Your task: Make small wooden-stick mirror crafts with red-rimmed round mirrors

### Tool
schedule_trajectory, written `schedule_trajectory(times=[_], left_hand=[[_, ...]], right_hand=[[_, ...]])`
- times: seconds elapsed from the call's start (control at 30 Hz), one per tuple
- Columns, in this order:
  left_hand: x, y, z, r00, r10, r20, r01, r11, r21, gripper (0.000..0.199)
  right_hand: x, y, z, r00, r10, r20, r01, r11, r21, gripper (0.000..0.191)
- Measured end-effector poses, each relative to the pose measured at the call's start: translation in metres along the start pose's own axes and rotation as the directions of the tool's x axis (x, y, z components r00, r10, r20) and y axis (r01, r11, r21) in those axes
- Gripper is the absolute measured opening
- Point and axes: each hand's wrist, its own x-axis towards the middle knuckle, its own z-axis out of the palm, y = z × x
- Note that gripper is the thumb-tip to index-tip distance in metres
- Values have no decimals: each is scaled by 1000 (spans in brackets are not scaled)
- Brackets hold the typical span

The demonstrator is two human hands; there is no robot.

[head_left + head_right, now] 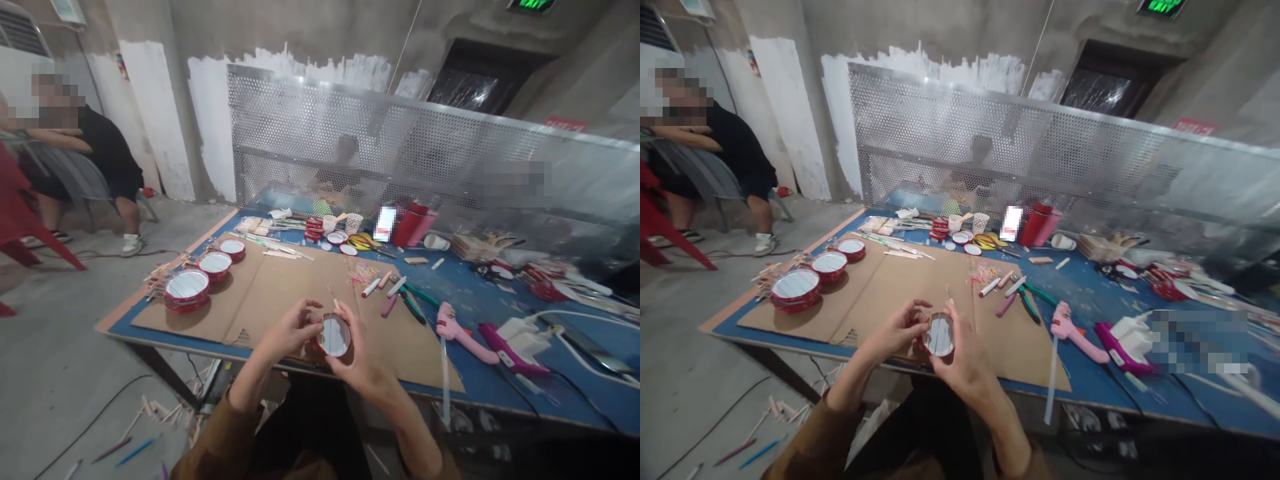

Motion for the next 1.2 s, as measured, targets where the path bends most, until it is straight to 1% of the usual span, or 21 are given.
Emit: schedule_trajectory(times=[0.07, 0.13, 0.23, 0.33, 0.43, 0.47, 0.5, 0.53, 0.6, 0.63, 0.67, 0.7, 0.73, 0.87, 0.97, 1.03, 1.13, 1.2], left_hand=[[2, -1, -1, 1000, -24, 8, 24, 999, 44, 52], [5, -4, 0, 999, -42, -14, 43, 995, 85, 49], [9, -7, 3, 996, -66, -55, 73, 988, 135, 43], [12, -8, 10, 989, -94, -112, 111, 981, 161, 34], [16, -7, 18, 963, -132, -235, 188, 954, 232, 22], [18, -7, 20, 950, -137, -282, 217, 937, 274, 19], [20, -8, 23, 938, -116, -326, 227, 917, 327, 18], [22, -10, 25, 928, -62, -367, 215, 894, 392, 19], [25, -15, 28, 904, 135, -406, 124, 826, 550, 21], [26, -18, 29, 888, 236, -396, 71, 778, 624, 22], [26, -21, 29, 875, 310, -373, 30, 732, 680, 23], [26, -24, 29, 869, 350, -350, 8, 698, 716, 24], [26, -26, 29, 872, 362, -329, -2, 676, 737, 24], [25, -28, 29, 901, 340, -269, 5, 613, 790, 29], [25, -25, 31, 921, 334, -200, 2, 509, 861, 37], [24, -22, 33, 940, 310, -142, -13, 449, 894, 41], [23, -19, 34, 956, 282, -78, -48, 414, 909, 40], [22, -19, 33, 956, 285, -73, -53, 413, 909, 35]], right_hand=[[-5, -3, 5, 998, -31, -59, 26, 997, -73, 77], [-7, -6, 11, 992, -36, -117, 21, 991, -132, 72], [-7, -1, 16, 985, 17, -170, -39, 991, -125, 68], [-4, 19, 11, 967, 139, -212, -144, 990, -10, 71], [7, 46, 0, 925, 261, -276, -217, 960, 180, 75], [13, 54, -3, 921, 297, -252, -232, 938, 257, 77], [18, 61, -5, 921, 324, -217, -245, 914, 325, 79], [24, 66, -7, 923, 341, -180, -257, 892, 373, 81], [34, 73, -7, 925, 361, -119, -283, 863, 419, 85], [37, 74, -6, 924, 370, -95, -299, 855, 425, 86], [40, 74, -5, 922, 380, -75, -316, 849, 424, 87], [41, 73, -4, 920, 388, -54, -332, 845, 418, 87], [41, 72, -4, 919, 393, -34, -346, 845, 407, 88], [37, 68, -4, 929, 369, 10, -352, 879, 321, 89], [34, 70, -6, 937, 349, 23, -343, 906, 248, 88], [32, 73, -6, 942, 334, 29, -332, 916, 226, 87], [29, 73, -6, 947, 317, 47, -319, 920, 227, 85], [28, 70, -7, 947, 317, 60, -322, 921, 218, 85]])
